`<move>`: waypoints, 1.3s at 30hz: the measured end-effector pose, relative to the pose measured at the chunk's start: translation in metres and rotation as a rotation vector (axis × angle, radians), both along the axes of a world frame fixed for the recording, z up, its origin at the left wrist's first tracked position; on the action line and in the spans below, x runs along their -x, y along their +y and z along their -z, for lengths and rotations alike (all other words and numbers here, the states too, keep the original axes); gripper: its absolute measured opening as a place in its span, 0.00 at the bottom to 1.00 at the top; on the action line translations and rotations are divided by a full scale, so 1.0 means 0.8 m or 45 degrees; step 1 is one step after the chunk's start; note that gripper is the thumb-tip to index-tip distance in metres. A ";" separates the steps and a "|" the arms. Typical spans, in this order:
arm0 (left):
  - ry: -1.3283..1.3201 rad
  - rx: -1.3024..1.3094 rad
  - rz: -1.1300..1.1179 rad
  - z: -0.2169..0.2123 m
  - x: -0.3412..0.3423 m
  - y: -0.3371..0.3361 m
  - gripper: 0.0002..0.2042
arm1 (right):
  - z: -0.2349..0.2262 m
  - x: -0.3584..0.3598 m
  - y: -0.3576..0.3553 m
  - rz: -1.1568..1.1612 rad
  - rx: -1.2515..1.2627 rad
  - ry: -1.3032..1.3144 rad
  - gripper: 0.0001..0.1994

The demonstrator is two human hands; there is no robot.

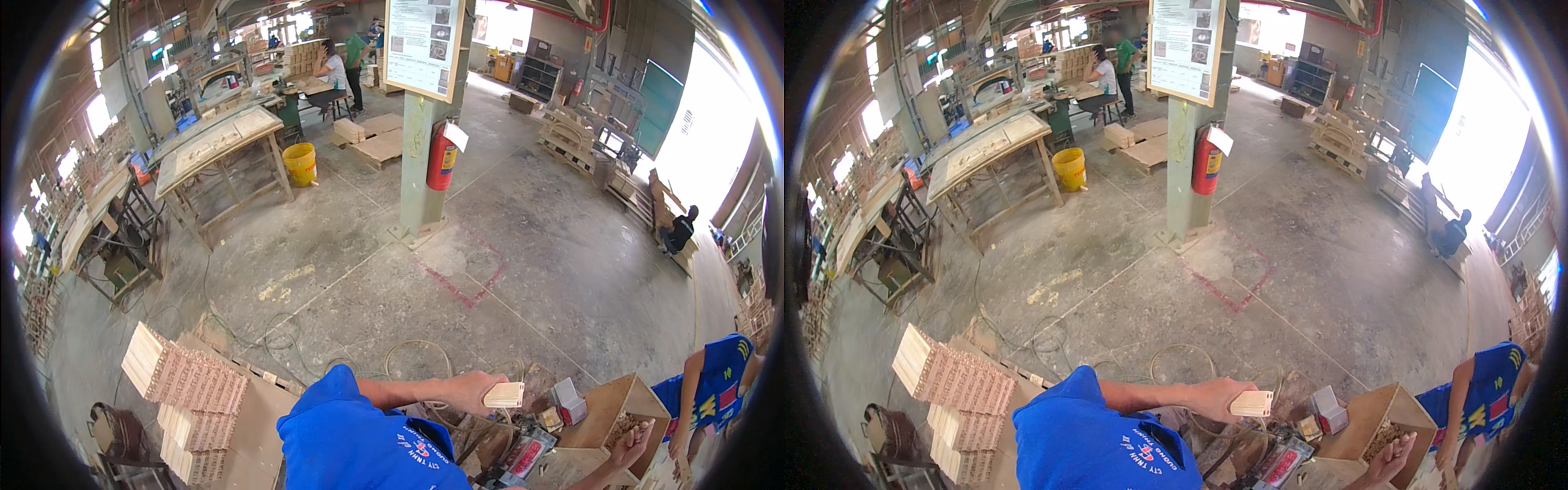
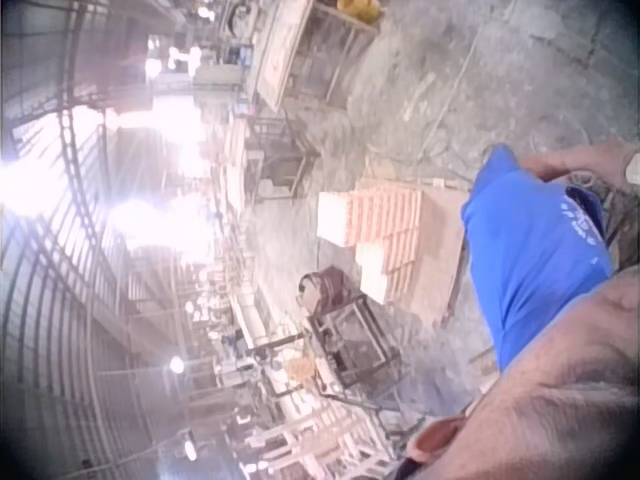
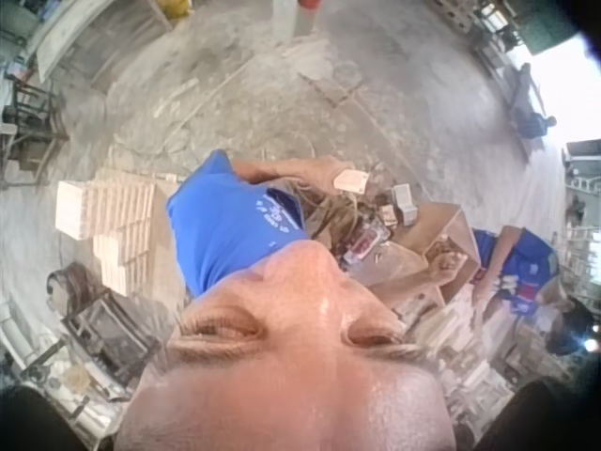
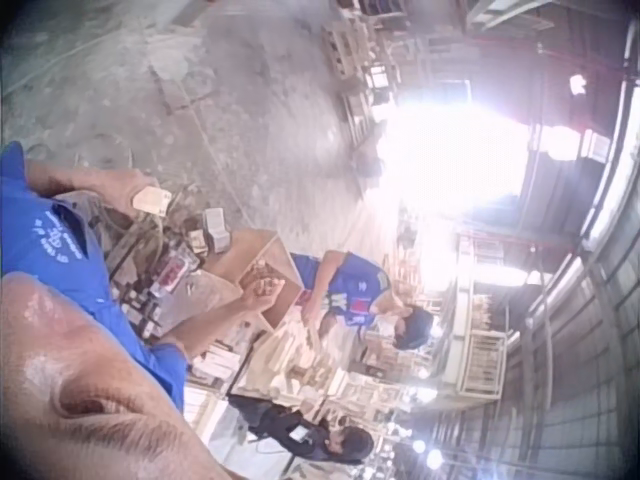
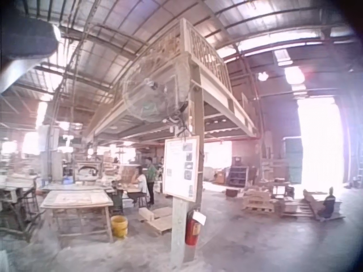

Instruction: The person inserts wooden dowels into pre-drilled holes on small wooden blocks and uses a nail gun to fasten them together. The assembled pieces are stacked on the workbench. The person repeats this process with multiple blocks throughout the clip.

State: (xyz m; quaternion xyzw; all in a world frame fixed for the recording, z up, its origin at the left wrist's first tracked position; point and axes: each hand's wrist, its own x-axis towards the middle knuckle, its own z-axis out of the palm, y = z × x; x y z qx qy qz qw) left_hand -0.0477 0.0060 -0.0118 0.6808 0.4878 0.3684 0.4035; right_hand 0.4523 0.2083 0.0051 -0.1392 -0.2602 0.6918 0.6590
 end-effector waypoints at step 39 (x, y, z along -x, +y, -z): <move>0.387 0.023 0.339 -0.057 -0.015 0.002 0.33 | -0.073 0.269 -0.206 -0.085 -1.238 -2.211 0.06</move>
